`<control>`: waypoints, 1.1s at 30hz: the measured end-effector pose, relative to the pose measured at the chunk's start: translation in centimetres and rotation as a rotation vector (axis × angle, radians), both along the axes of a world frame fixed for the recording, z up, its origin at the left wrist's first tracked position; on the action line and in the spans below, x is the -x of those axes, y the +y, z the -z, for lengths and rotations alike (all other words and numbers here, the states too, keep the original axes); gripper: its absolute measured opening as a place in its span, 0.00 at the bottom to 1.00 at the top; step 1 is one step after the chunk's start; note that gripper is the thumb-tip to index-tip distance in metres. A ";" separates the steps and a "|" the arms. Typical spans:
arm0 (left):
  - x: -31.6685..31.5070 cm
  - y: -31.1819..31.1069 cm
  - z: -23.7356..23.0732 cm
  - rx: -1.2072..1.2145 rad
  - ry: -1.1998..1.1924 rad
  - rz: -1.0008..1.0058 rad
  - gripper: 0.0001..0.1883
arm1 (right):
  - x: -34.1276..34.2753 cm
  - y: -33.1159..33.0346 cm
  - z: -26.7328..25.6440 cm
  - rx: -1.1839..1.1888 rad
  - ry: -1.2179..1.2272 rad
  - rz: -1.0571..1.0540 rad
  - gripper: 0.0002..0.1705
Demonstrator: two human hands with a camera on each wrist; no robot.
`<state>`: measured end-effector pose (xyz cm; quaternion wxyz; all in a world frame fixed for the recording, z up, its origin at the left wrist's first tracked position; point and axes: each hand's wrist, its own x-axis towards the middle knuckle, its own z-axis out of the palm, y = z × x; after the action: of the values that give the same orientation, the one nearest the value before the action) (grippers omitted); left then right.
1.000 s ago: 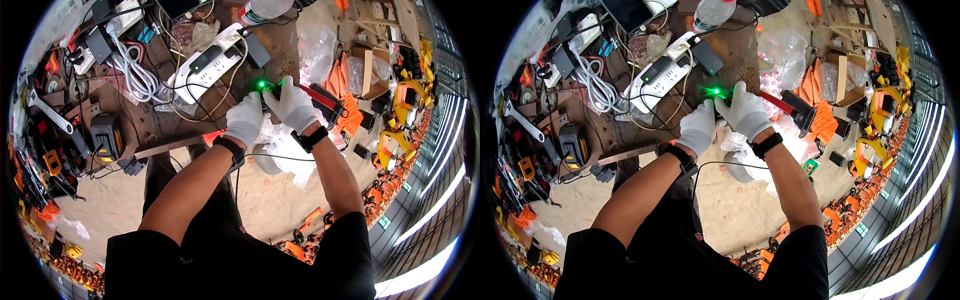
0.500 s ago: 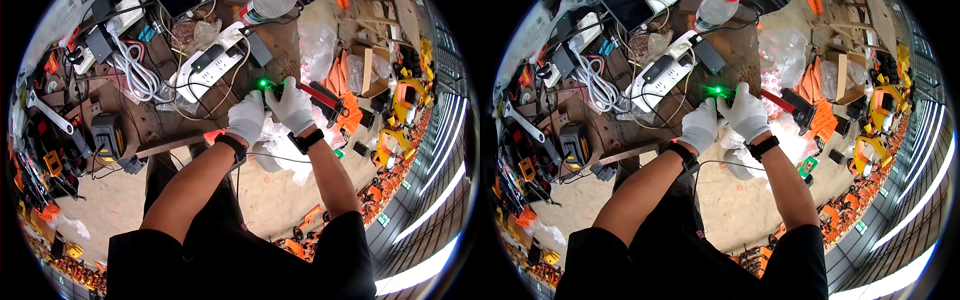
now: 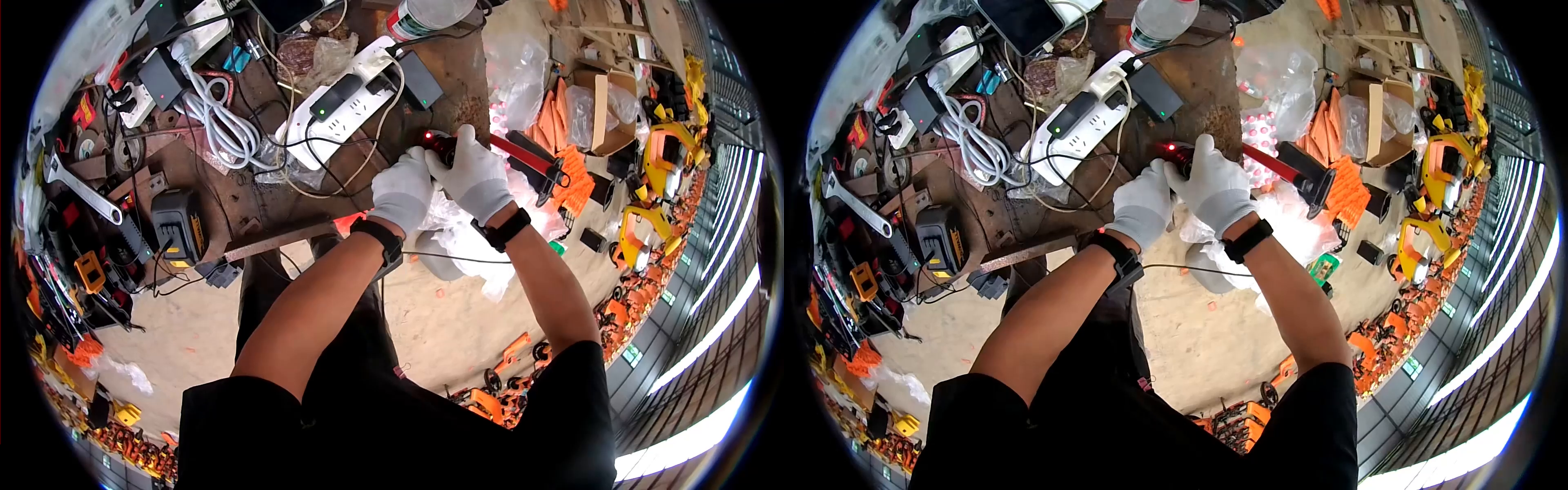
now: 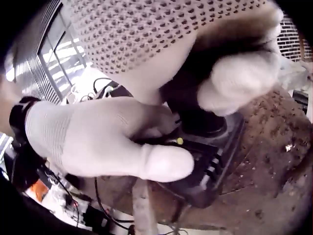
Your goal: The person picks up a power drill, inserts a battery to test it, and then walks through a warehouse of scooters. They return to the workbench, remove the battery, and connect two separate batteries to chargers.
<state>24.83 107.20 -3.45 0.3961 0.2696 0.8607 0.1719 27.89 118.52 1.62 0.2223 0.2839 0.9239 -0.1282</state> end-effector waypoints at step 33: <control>0.8 -2.6 -2.3 -0.143 0.035 0.108 0.23 | -7.6 -3.2 -7.2 0.041 0.440 0.262 0.35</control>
<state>24.04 104.63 -1.12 0.3697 0.3463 0.8371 0.2065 35.51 115.28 8.84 0.0031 0.3621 0.9025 -0.2333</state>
